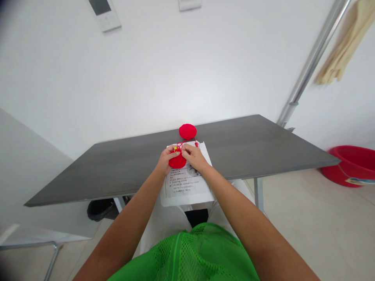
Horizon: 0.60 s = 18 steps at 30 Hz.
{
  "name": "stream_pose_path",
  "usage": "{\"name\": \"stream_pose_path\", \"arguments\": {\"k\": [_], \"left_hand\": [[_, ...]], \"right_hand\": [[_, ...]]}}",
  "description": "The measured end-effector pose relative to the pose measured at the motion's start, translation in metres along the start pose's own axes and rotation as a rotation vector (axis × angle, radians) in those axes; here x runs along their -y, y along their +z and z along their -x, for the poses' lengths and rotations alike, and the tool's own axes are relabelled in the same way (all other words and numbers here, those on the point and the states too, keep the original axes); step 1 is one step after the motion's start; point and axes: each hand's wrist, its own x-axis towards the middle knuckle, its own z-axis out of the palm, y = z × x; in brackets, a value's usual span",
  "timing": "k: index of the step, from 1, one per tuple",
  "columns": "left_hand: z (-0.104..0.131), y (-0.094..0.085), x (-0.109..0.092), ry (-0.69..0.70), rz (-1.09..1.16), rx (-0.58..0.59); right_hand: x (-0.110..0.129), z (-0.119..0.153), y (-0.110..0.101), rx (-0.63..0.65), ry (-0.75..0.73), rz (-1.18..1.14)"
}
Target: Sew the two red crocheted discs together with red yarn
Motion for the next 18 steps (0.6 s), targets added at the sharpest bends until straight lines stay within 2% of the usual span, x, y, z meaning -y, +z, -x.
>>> {"name": "stream_pose_path", "arguments": {"k": [18], "left_hand": [[-0.0006,0.0023,-0.0001,0.021,0.031,-0.034]], "right_hand": [[-0.0004,0.0000,-0.0011,0.018,-0.008,-0.007]]}}
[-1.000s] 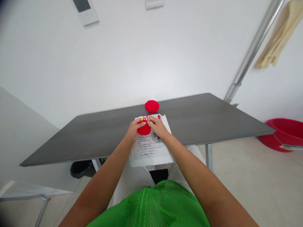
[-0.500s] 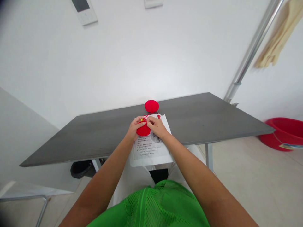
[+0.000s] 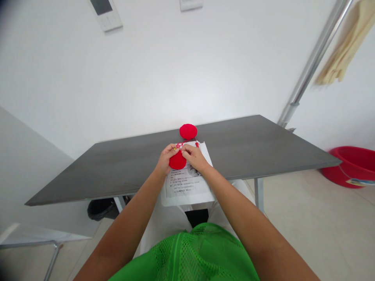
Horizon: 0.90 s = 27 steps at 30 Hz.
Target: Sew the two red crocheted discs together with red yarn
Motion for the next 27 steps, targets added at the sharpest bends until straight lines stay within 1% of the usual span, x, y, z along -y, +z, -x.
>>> {"name": "stream_pose_path", "arguments": {"k": [11,27], "left_hand": [[0.0011,0.0004,-0.0026,-0.024,0.032,0.005],[-0.0008,-0.0020,0.0003,0.023,0.011,0.003]], "right_hand": [[0.0038,0.0008,-0.0017,0.009,0.013,-0.029],[0.0012,0.0006,-0.0004,0.009,0.039,-0.027]]}}
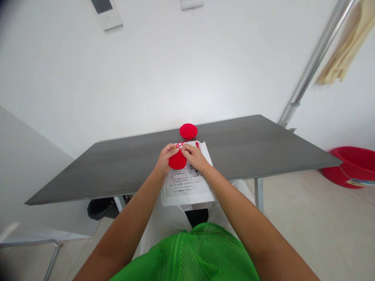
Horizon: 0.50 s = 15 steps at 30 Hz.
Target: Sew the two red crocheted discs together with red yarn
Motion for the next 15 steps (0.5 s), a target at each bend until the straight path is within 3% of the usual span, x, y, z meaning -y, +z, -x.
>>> {"name": "stream_pose_path", "arguments": {"k": [15], "left_hand": [[0.0007,0.0015,0.0005,0.001,-0.026,0.011]], "right_hand": [[0.0000,0.0002,-0.0001,-0.015,-0.020,0.028]]}}
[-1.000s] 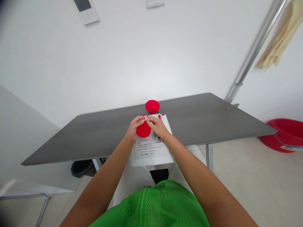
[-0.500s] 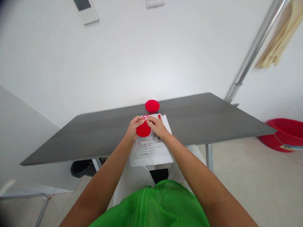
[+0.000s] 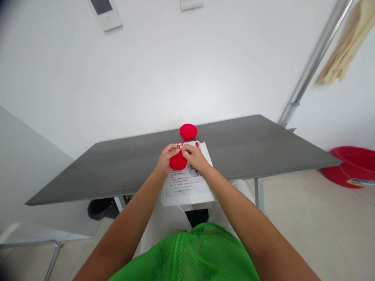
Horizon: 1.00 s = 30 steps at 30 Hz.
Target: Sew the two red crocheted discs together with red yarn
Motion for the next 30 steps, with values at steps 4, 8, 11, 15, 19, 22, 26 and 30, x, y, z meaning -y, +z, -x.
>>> {"name": "stream_pose_path", "arguments": {"k": [4,8,11,15,19,22,26,30], "left_hand": [[0.0008,-0.0001,-0.0010,-0.002,0.008,0.005],[0.0004,0.0002,-0.0008,0.004,0.012,0.007],[-0.0002,0.0000,0.0003,0.013,0.014,0.008],[-0.0012,-0.0008,0.0022,0.024,0.015,0.011],[-0.0023,-0.0016,0.0037,0.032,0.016,0.012],[-0.0025,-0.0017,0.0042,0.033,0.016,0.011],[-0.0018,-0.0018,0.0040,0.025,0.016,0.014],[-0.0015,-0.0025,0.0035,0.013,0.019,0.015]], "right_hand": [[0.0002,0.0002,0.0010,-0.009,-0.012,0.006],[-0.0002,0.0002,0.0011,-0.017,-0.021,0.016],[-0.0001,0.0004,0.0008,-0.022,-0.026,0.024],[0.0008,0.0008,0.0001,-0.022,-0.031,0.030],[0.0010,0.0006,-0.0001,-0.018,-0.035,0.034],[-0.0001,0.0002,0.0001,-0.017,-0.033,0.038],[-0.0023,0.0000,0.0006,-0.021,-0.031,0.045],[-0.0026,0.0000,0.0014,-0.028,-0.036,0.050]]}}
